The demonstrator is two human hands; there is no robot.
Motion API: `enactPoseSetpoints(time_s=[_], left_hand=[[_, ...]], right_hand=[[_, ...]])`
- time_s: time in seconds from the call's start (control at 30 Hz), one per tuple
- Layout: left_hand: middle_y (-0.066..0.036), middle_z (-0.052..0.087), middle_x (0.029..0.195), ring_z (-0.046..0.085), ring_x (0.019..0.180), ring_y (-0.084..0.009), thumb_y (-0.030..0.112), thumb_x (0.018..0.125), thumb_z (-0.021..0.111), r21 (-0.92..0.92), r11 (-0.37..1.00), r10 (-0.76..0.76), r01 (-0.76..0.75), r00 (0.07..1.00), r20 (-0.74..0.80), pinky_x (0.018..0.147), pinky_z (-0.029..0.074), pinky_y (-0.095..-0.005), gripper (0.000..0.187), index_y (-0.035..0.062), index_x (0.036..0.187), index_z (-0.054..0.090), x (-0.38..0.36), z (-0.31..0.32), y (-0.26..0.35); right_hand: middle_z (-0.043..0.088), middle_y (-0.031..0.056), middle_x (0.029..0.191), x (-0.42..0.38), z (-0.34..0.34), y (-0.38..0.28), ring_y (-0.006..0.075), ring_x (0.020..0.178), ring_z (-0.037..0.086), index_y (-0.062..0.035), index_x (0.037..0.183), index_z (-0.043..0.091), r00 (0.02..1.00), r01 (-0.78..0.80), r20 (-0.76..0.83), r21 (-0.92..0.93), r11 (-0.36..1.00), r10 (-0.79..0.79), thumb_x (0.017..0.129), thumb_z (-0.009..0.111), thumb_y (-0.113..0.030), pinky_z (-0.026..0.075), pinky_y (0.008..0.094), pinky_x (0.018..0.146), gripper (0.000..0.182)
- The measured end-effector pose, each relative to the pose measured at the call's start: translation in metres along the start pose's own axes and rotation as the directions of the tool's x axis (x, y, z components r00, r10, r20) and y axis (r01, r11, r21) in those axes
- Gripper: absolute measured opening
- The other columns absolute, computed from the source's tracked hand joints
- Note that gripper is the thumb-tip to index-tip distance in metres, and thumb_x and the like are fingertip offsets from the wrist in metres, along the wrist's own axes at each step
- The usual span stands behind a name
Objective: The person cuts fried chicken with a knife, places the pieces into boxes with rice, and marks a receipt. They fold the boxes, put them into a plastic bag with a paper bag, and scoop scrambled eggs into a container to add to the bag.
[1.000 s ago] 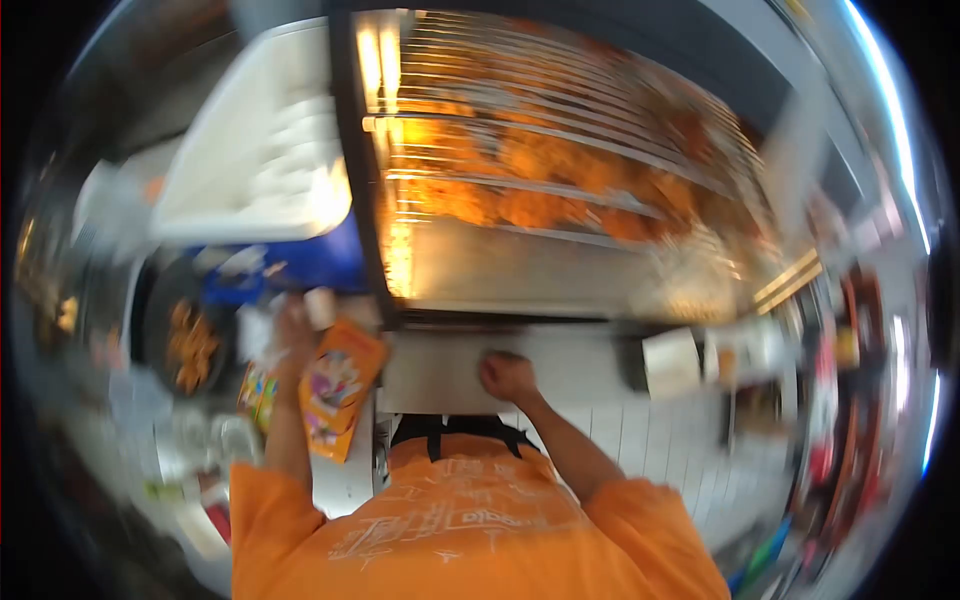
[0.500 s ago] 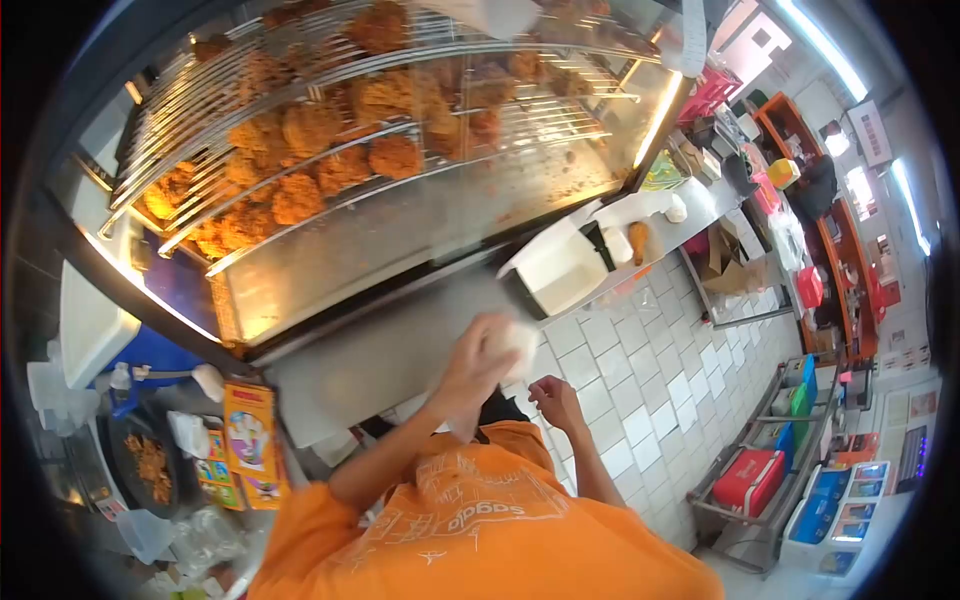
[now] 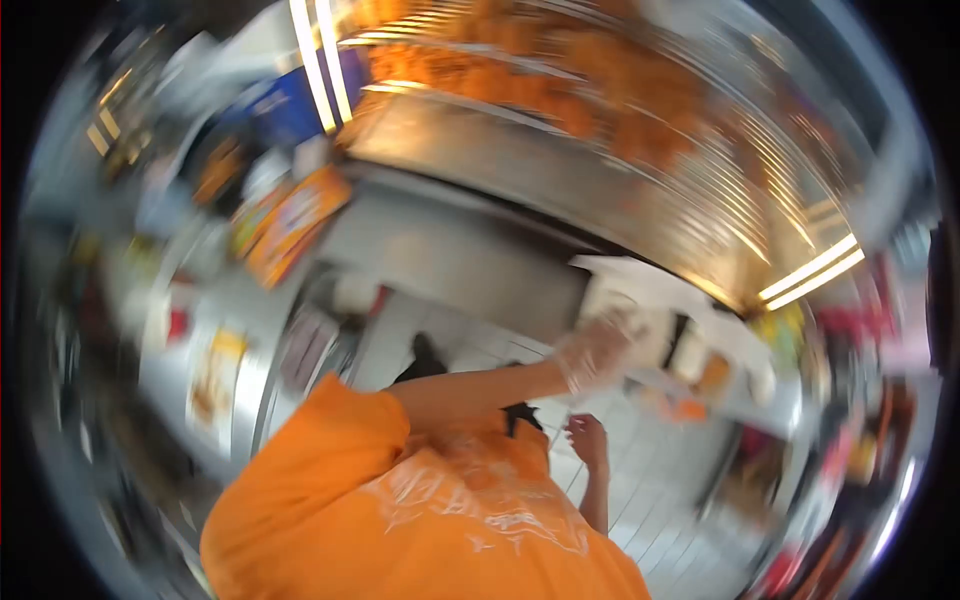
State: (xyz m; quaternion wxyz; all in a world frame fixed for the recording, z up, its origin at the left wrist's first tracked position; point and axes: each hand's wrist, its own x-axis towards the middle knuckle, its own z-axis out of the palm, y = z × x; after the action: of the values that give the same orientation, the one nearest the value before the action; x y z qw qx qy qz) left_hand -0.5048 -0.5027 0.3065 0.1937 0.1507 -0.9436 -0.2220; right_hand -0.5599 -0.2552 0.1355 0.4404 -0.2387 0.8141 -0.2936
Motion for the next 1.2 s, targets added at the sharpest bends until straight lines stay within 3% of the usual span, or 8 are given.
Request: enactPoseSetpoints(time_s=[0.23,0.3,0.43,0.6,0.87,0.9,1.07,1.2], left_hand=[[-0.016,0.058,0.135,0.054,0.127,-0.0342,0.017,0.089,0.058,0.073,0.794,-0.595,0.604,0.796,-0.113,0.110,0.041,-0.0420,0.045,0.0026,0.132,0.058,-0.279,-0.066,-0.085],[-0.017,0.066,0.124,0.061,0.116,-0.0353,0.012,0.089,0.055,-0.045,0.344,-0.926,0.938,0.330,-0.185,0.104,0.047,-0.0422,0.038,0.0027,0.125,0.062,-0.361,-0.107,-0.093],[-0.018,0.066,0.110,0.065,0.094,-0.0353,0.016,0.089,0.053,0.685,-0.283,-0.738,0.672,0.303,-0.603,0.072,0.052,-0.0461,0.027,0.0043,0.112,0.062,-0.572,-0.122,-0.134],[-0.023,0.064,0.113,0.059,0.113,-0.0363,0.030,0.090,0.061,-0.268,-0.494,-0.399,0.827,-0.489,-0.776,0.092,0.050,-0.0465,0.043,0.0023,0.122,0.059,-0.668,-0.266,-0.161],[-0.018,0.066,0.103,0.065,0.092,-0.0271,0.021,0.096,0.059,-0.445,0.284,-0.584,0.849,-0.214,-0.783,0.082,0.052,-0.0376,0.039,-0.0007,0.128,0.055,-0.683,-0.226,-0.219],[-0.010,0.065,0.098,0.060,0.081,-0.0132,0.023,0.098,0.060,-0.777,0.034,-0.881,0.628,-0.348,-0.320,0.069,0.051,-0.0290,0.039,0.0014,0.131,0.054,-0.607,-0.260,-0.186],[0.001,0.057,0.088,0.052,0.072,-0.0073,0.033,0.101,0.058,-0.946,0.162,-0.787,0.280,0.615,0.048,0.061,0.047,-0.0260,0.038,0.0125,0.134,0.054,-0.398,-0.180,-0.157],[-0.004,0.058,0.089,0.057,0.077,-0.0170,0.030,0.097,0.061,-0.771,0.452,-0.422,0.448,0.869,0.258,0.068,0.052,-0.0334,0.041,0.0131,0.134,0.053,-0.241,-0.078,-0.105]], right_hand=[[0.075,0.0124,0.089,0.044,0.021,-0.089,0.0169,0.071,0.070,-0.0017,0.108,0.065,0.932,0.081,0.361,-0.107,0.991,-0.038,0.096,0.063,-0.023,0.054,0.0292,0.060,0.025],[0.074,0.0121,0.090,0.044,0.046,-0.130,0.0167,0.072,0.069,-0.0022,0.108,0.064,0.899,0.214,0.415,-0.148,0.966,-0.136,0.097,0.063,-0.023,0.054,0.0288,0.060,0.024],[0.072,0.0066,0.093,0.058,0.117,-0.199,0.0127,0.072,0.065,-0.0056,0.113,0.063,0.756,0.359,0.639,-0.228,0.905,-0.139,0.100,0.060,-0.026,0.054,0.0271,0.065,0.025],[0.071,0.0056,0.094,0.026,0.257,-0.304,0.0102,0.076,0.062,-0.0033,0.116,0.062,0.568,0.568,0.790,-0.175,0.804,-0.229,0.102,0.057,-0.021,0.052,0.0253,0.068,0.023],[0.074,0.0092,0.088,-0.062,0.257,-0.215,0.0148,0.077,0.069,-0.0034,0.109,0.065,0.808,0.423,0.546,-0.279,0.862,-0.220,0.099,0.059,-0.019,0.054,0.0290,0.069,0.019],[0.075,0.0096,0.088,-0.075,0.231,-0.185,0.0156,0.076,0.070,-0.0033,0.108,0.066,0.887,0.348,0.421,-0.340,0.874,-0.190,0.098,0.059,-0.021,0.054,0.0296,0.070,0.021],[0.075,0.0107,0.084,-0.133,0.158,-0.049,0.0173,0.074,0.072,-0.0019,0.106,0.068,0.983,-0.120,-0.180,-0.475,0.872,0.038,0.094,0.062,-0.026,0.056,0.0307,0.067,0.027],[0.074,0.0095,0.090,-0.138,0.148,0.012,0.0171,0.074,0.070,0.0002,0.112,0.067,0.954,-0.272,-0.109,0.085,0.959,0.280,0.092,0.061,-0.015,0.057,0.0319,0.059,0.026]])
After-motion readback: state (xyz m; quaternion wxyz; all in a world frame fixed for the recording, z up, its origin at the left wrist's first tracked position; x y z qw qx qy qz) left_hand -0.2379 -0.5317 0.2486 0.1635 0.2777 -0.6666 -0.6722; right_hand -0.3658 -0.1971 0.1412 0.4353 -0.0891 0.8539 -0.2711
